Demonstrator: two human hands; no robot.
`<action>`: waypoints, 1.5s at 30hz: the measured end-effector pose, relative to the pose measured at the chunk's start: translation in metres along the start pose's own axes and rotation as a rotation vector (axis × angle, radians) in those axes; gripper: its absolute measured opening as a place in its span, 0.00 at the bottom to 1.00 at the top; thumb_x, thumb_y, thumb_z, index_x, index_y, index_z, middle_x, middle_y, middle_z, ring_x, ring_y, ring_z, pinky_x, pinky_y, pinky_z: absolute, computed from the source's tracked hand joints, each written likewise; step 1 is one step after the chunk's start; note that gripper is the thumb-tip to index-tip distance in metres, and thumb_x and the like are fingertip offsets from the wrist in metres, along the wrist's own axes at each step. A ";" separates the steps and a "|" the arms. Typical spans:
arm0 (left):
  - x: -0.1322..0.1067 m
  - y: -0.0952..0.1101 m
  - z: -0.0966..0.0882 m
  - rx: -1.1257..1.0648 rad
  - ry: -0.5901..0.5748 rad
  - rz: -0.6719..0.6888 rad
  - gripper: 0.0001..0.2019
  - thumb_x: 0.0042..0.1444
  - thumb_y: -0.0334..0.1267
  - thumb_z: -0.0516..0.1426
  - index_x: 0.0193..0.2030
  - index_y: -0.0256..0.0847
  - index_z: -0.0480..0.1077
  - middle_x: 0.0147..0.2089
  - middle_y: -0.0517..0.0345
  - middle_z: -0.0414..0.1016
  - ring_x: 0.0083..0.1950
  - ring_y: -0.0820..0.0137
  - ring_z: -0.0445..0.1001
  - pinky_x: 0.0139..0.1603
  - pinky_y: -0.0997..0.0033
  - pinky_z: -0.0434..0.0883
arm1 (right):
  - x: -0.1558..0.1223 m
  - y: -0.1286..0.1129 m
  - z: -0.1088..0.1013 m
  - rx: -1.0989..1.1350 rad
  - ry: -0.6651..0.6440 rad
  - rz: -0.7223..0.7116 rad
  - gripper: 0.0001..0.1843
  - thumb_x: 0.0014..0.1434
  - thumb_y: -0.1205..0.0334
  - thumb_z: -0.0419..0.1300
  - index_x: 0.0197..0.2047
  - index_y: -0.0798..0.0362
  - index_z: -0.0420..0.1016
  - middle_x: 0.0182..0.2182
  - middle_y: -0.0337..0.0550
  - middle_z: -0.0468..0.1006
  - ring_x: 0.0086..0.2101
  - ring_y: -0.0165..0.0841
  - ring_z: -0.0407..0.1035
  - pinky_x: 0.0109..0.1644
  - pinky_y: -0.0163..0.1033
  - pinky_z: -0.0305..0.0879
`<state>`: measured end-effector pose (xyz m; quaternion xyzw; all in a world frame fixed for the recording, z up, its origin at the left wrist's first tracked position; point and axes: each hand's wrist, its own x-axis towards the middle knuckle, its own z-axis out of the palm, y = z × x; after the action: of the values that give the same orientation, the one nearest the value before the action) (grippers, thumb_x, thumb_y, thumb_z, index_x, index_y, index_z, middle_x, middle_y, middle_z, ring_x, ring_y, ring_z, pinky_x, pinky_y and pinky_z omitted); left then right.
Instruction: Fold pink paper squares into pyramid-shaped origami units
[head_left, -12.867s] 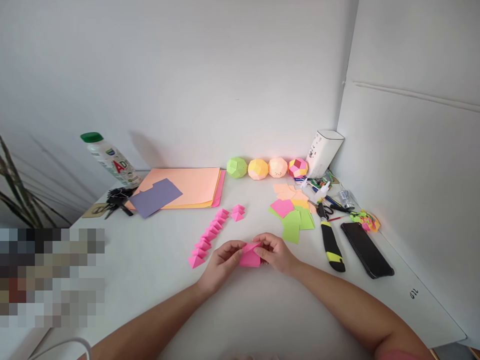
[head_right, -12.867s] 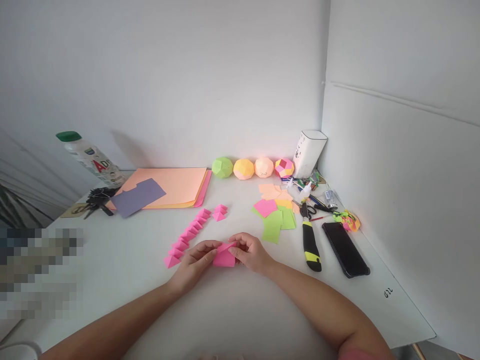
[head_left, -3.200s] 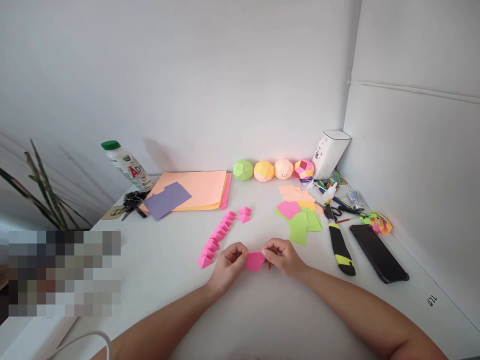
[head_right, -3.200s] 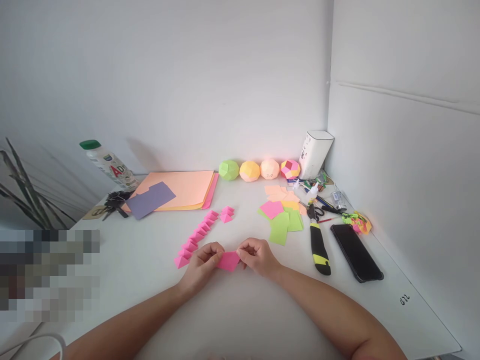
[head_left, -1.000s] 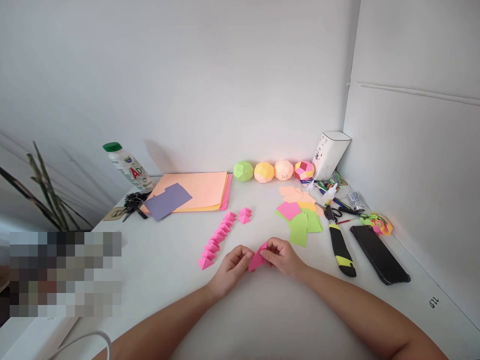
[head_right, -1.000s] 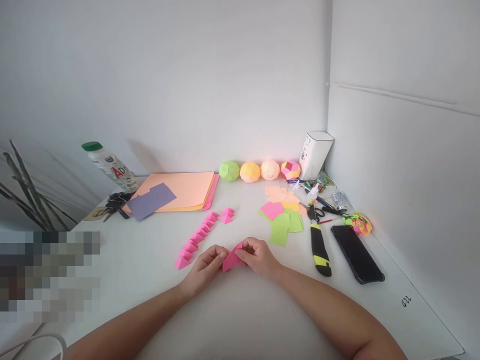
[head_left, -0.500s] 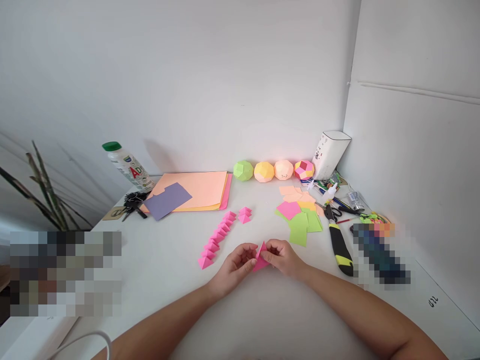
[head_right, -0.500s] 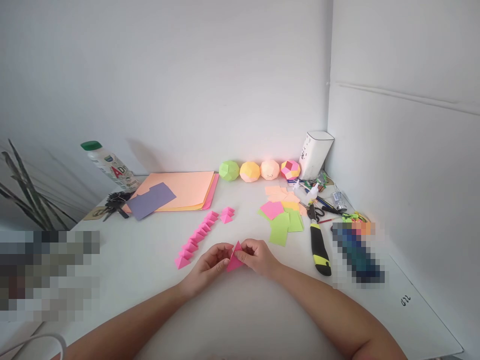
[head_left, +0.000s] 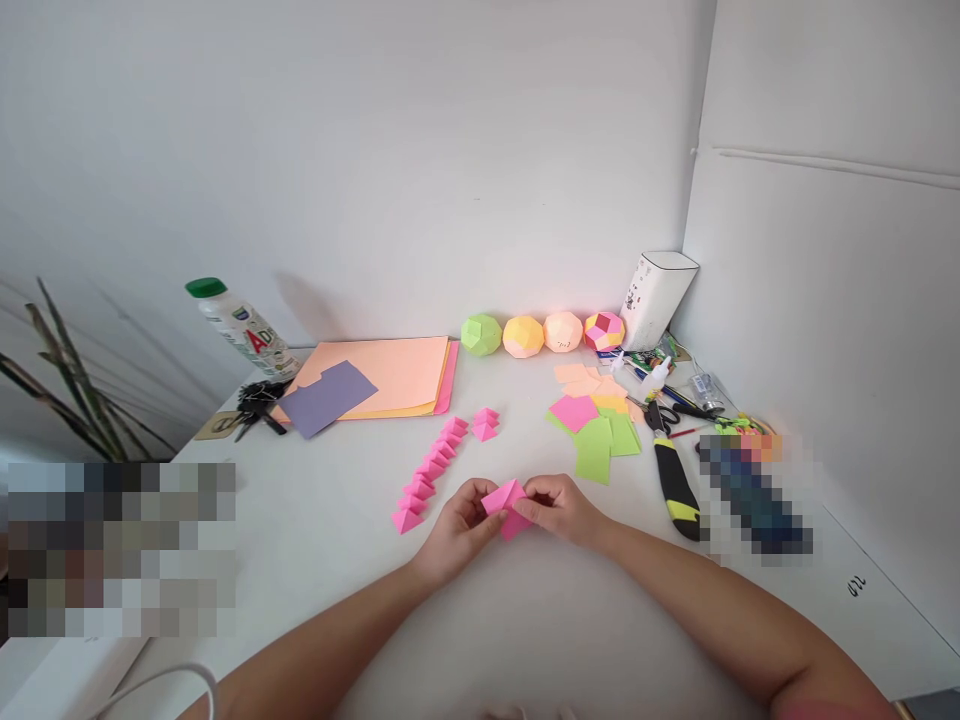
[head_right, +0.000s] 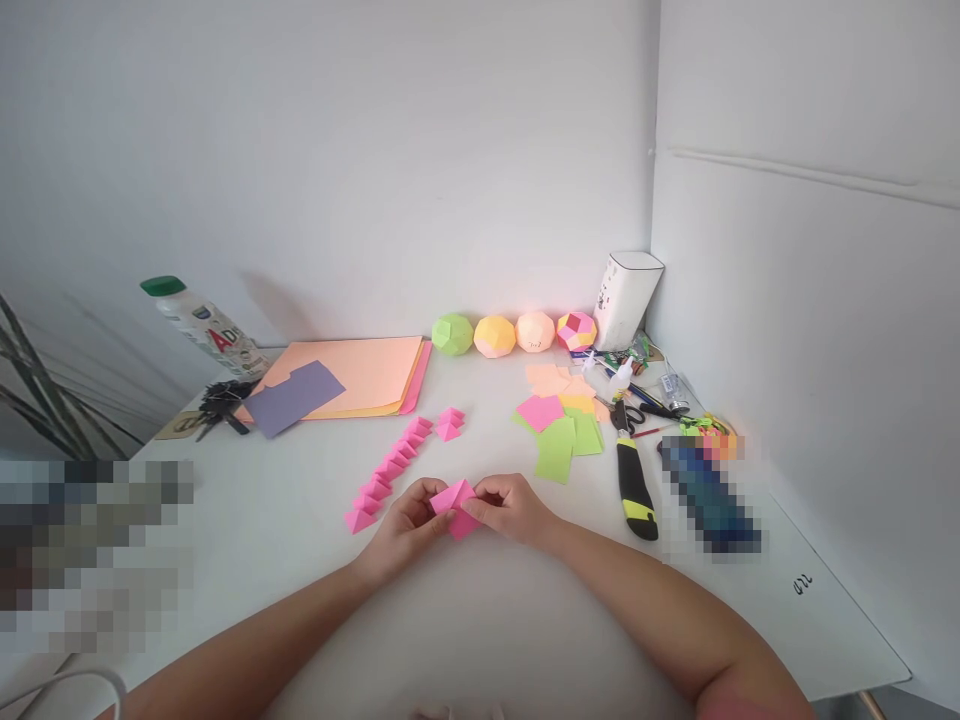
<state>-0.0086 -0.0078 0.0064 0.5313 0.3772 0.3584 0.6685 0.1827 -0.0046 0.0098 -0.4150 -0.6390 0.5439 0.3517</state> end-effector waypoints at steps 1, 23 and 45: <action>0.000 -0.001 0.000 -0.004 0.002 -0.009 0.12 0.54 0.43 0.60 0.36 0.41 0.62 0.31 0.62 0.69 0.29 0.74 0.68 0.29 0.74 0.64 | 0.000 0.000 0.000 0.003 -0.001 0.005 0.17 0.57 0.56 0.58 0.22 0.55 0.62 0.19 0.32 0.56 0.21 0.24 0.49 0.23 0.32 0.46; 0.000 0.000 -0.004 0.155 -0.136 0.243 0.15 0.58 0.39 0.55 0.53 0.50 0.69 0.41 0.54 0.65 0.42 0.66 0.68 0.40 0.65 0.69 | 0.000 0.001 -0.002 -0.007 -0.045 0.022 0.16 0.54 0.53 0.60 0.23 0.55 0.65 0.18 0.32 0.58 0.21 0.24 0.50 0.23 0.32 0.47; 0.002 0.000 -0.004 0.064 0.021 0.158 0.14 0.53 0.40 0.61 0.47 0.48 0.75 0.36 0.56 0.70 0.38 0.67 0.70 0.39 0.65 0.71 | 0.000 0.005 0.000 -0.039 0.070 -0.045 0.13 0.54 0.54 0.62 0.25 0.55 0.74 0.21 0.36 0.64 0.23 0.27 0.56 0.26 0.34 0.55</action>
<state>-0.0110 -0.0044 0.0057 0.5767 0.3524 0.4032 0.6170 0.1840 -0.0044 0.0047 -0.4259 -0.6460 0.5086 0.3777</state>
